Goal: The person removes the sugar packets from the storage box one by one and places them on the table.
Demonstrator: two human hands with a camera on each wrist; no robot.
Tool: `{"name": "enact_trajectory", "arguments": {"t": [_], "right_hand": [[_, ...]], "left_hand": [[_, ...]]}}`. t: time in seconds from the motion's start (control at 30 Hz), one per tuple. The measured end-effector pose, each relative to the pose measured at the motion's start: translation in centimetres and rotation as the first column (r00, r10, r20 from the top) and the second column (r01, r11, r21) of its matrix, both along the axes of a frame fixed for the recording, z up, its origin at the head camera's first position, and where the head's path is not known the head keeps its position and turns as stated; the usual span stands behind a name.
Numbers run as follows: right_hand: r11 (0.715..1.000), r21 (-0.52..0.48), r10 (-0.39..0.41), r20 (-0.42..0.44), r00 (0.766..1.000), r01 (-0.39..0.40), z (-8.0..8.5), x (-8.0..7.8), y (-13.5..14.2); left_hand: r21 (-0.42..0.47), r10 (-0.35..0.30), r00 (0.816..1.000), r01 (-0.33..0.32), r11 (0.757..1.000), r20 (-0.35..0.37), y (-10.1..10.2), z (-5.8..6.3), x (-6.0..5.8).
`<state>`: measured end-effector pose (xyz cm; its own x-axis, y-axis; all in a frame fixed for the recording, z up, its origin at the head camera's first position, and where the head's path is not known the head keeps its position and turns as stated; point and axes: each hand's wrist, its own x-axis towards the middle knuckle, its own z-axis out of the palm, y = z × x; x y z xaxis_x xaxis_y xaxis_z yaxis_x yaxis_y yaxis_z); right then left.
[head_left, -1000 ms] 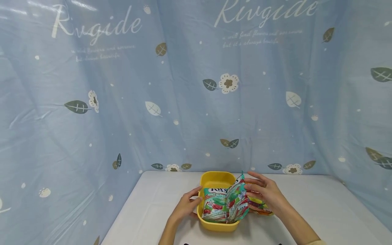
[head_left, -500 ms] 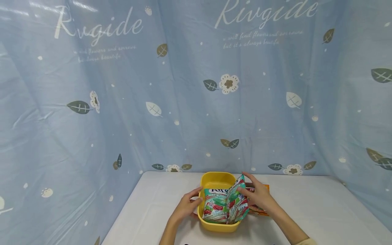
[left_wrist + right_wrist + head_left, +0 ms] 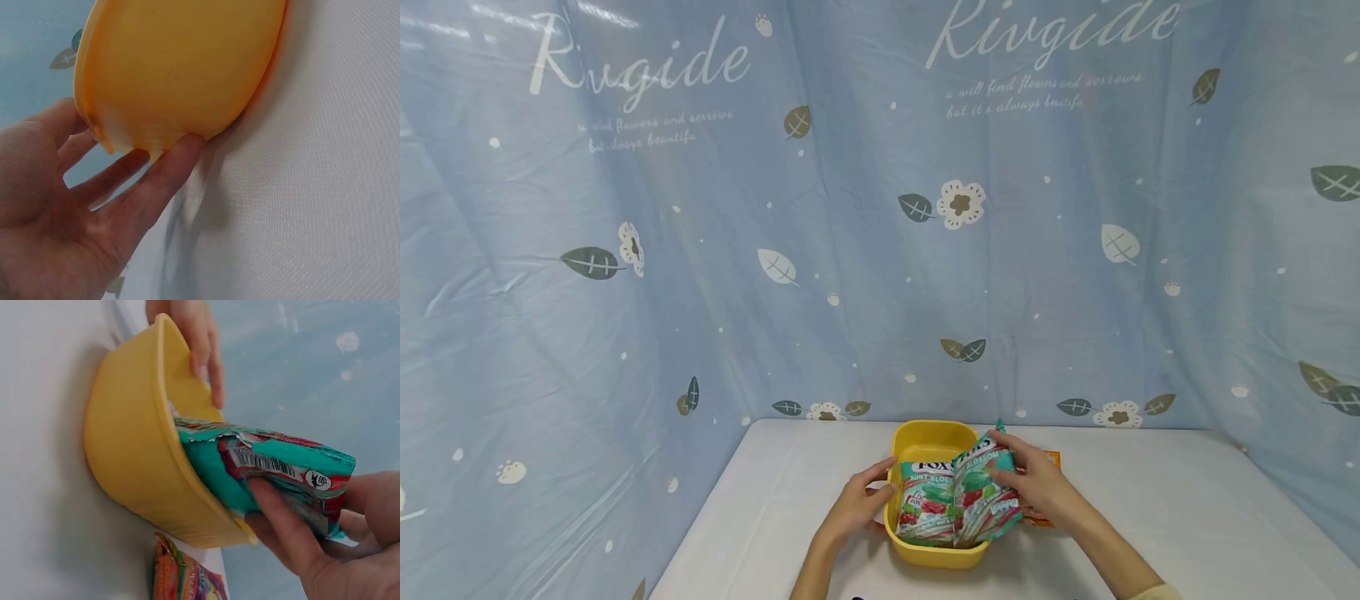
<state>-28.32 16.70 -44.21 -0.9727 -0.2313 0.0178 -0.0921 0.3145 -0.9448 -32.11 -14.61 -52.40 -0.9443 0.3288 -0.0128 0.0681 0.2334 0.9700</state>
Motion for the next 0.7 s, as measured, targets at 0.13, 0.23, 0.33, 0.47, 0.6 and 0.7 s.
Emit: {"name": "enact_trajectory", "arguments": {"t": [0.13, 0.23, 0.33, 0.47, 0.6, 0.7], "right_hand": [[0.998, -0.061, 0.008, 0.033, 0.999, -0.006, 0.7, 0.1, 0.9], [0.994, -0.108, 0.015, 0.047, 0.999, -0.010, 1.3, 0.1, 1.7], [0.990, -0.142, 0.024, 0.058, 0.998, -0.015, 1.7, 0.0, 2.6], [0.991, -0.131, -0.010, 0.063, 0.998, 0.019, 2.1, -0.2, 4.2], [0.992, -0.108, -0.061, 0.061, 0.996, 0.068, 2.3, -0.3, 5.8], [0.991, -0.108, -0.076, 0.052, 0.996, 0.081, 2.4, -0.4, 6.9]], "left_hand": [[0.010, -0.006, 1.000, 0.006, 1.000, 0.005, 0.1, 0.0, 0.0], [0.020, -0.010, 1.000, 0.010, 1.000, 0.009, 0.0, 0.1, 0.1], [0.026, -0.013, 1.000, 0.013, 1.000, 0.007, 0.0, 0.1, 0.1], [0.024, -0.013, 1.000, 0.013, 1.000, 0.007, 0.1, 0.1, 0.1], [0.018, -0.008, 1.000, 0.008, 1.000, 0.011, 0.1, 0.1, 0.1], [0.019, -0.006, 1.000, 0.005, 1.000, 0.016, 0.0, 0.1, 0.0]]}}
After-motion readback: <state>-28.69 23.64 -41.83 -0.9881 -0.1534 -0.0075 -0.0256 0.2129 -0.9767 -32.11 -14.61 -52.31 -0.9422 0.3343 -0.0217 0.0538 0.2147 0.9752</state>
